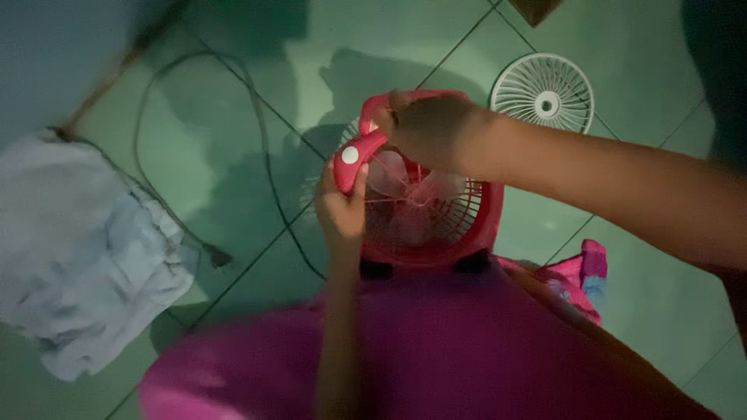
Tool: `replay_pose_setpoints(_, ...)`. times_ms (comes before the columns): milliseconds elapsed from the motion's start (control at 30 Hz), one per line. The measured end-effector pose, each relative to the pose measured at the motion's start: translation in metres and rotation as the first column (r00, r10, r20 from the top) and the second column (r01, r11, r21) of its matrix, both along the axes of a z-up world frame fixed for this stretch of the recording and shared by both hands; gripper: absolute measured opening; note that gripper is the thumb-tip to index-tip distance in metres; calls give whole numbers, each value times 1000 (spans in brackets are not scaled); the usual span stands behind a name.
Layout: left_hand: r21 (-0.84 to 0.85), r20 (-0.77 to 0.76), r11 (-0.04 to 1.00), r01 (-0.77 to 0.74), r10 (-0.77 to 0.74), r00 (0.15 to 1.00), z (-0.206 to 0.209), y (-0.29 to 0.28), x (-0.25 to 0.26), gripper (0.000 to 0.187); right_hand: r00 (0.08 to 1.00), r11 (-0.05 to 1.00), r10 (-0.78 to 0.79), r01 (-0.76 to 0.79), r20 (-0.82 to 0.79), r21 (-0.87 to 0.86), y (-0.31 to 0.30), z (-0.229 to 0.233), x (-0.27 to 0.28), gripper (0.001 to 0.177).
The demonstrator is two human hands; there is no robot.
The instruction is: The person reassembles a pink car-shaped electric fan on the floor. They place the fan blade onto the motor shaft, secure it with a white plastic nut using a screwdriver, then attach the front grille and tighten the central red cap.
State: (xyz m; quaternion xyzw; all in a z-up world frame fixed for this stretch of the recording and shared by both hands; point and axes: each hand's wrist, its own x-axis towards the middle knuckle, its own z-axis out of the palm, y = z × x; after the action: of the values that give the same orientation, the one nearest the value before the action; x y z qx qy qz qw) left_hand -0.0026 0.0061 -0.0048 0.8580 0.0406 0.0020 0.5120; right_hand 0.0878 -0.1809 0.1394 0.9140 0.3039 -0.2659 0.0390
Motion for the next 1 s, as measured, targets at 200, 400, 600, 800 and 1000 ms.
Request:
replay_pose_setpoints(200,110,165,994,-7,-11,986,7,0,1,55,998,971,48,-40,29,-234,13,-1,-5,20)
replay_pose_setpoints(400,14,72,1000,14,-14,997,13,0,2,48,992,987,-11,-9,-123,-163,1,14,6,50)
replay_pose_setpoints(600,15,32,1000,23,-23,999,20,-4,5,51,1000,1000,8,-8,-10,14,-13,3,2,32)
replay_pose_setpoints(800,-38,86,998,40,-36,996,22,-5,1,46,990,964,110,-85,84,-252,-4,5,-8,14)
replay_pose_setpoints(1000,94,26,994,53,-56,998,9,-3,5,44,994,996,58,-52,88,-79,-10,5,-6,73)
